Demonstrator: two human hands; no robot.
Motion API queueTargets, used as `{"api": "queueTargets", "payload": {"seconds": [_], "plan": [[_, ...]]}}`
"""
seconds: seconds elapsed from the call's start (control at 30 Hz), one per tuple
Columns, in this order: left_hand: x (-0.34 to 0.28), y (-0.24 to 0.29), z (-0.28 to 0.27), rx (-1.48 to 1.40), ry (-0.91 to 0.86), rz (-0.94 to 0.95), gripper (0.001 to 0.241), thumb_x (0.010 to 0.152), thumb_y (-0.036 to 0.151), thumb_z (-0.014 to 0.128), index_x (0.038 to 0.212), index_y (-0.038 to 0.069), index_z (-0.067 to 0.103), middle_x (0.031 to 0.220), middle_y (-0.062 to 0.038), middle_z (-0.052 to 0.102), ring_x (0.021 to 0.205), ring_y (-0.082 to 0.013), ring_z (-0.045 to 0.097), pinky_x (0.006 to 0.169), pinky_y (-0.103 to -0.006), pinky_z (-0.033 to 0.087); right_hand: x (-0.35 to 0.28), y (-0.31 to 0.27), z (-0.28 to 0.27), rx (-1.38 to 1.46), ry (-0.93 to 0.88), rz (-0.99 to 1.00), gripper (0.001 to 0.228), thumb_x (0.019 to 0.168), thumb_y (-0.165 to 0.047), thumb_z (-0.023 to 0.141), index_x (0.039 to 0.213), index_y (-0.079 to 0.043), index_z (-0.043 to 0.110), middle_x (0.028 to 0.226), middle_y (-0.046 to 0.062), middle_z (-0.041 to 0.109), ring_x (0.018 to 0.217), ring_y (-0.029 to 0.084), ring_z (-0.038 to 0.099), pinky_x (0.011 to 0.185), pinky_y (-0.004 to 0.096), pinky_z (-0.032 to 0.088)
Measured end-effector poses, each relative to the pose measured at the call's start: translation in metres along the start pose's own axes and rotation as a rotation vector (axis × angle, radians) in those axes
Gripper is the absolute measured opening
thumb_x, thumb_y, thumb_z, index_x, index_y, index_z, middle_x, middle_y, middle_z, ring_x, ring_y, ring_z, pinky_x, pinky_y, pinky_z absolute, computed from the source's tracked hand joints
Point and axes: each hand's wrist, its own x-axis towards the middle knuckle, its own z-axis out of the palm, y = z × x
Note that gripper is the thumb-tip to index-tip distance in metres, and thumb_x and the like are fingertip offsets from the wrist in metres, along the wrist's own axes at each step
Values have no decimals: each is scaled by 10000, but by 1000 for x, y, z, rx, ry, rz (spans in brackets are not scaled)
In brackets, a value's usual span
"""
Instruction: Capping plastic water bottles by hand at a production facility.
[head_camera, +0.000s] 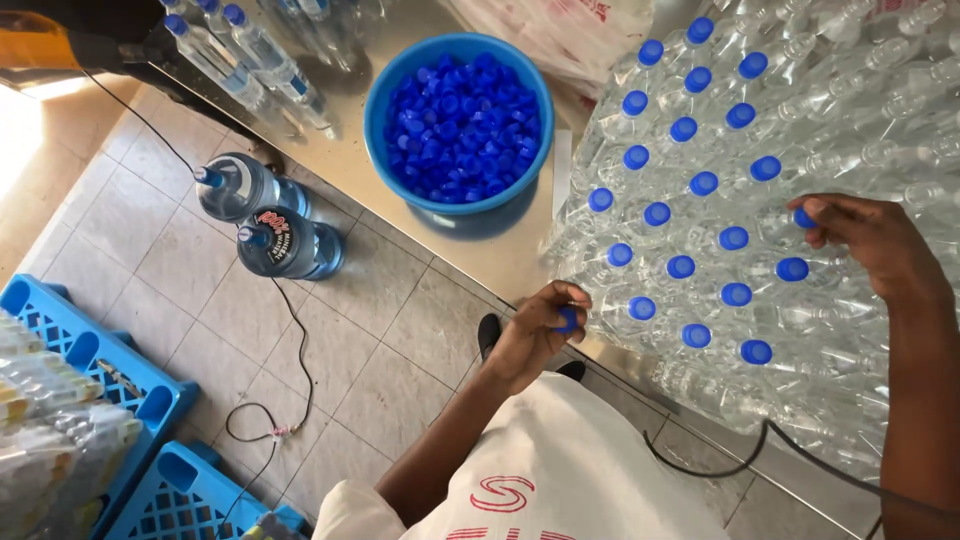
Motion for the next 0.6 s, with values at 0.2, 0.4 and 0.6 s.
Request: {"api": "queueTargets", "payload": {"seconds": [0.2,0.4,0.6], "plan": [[-2,4,15,98,-268,92,448,1039,0,611,1485,26,583,1342,-56,565,1204,-189,620,1059,-335,547,-11,-16,6,-98,41,3,346,1201,-311,654,1391,-48,773,950,164,714,922,231,647,967,407,492],[0,9,48,79,-251,78,742,953,40,808,1612,39,466,1151,-38,642,1152,-354,745,1027,-448,619,-72,-46,42,-934,415,-558,254,1110,-308,724,1293,-143,786,1148,61,829,1076,307,786,954,461,525],[15,-9,59,-47,-385,-68,760,970,67,807,1635,42,442,1178,-100,696,1187,-365,755,1076,-505,632,-169,-148,114,-251,-193,-683,474,950,-301,780,1380,-104,748,1422,110,675,1323,316,634,1140,477,483]]}}
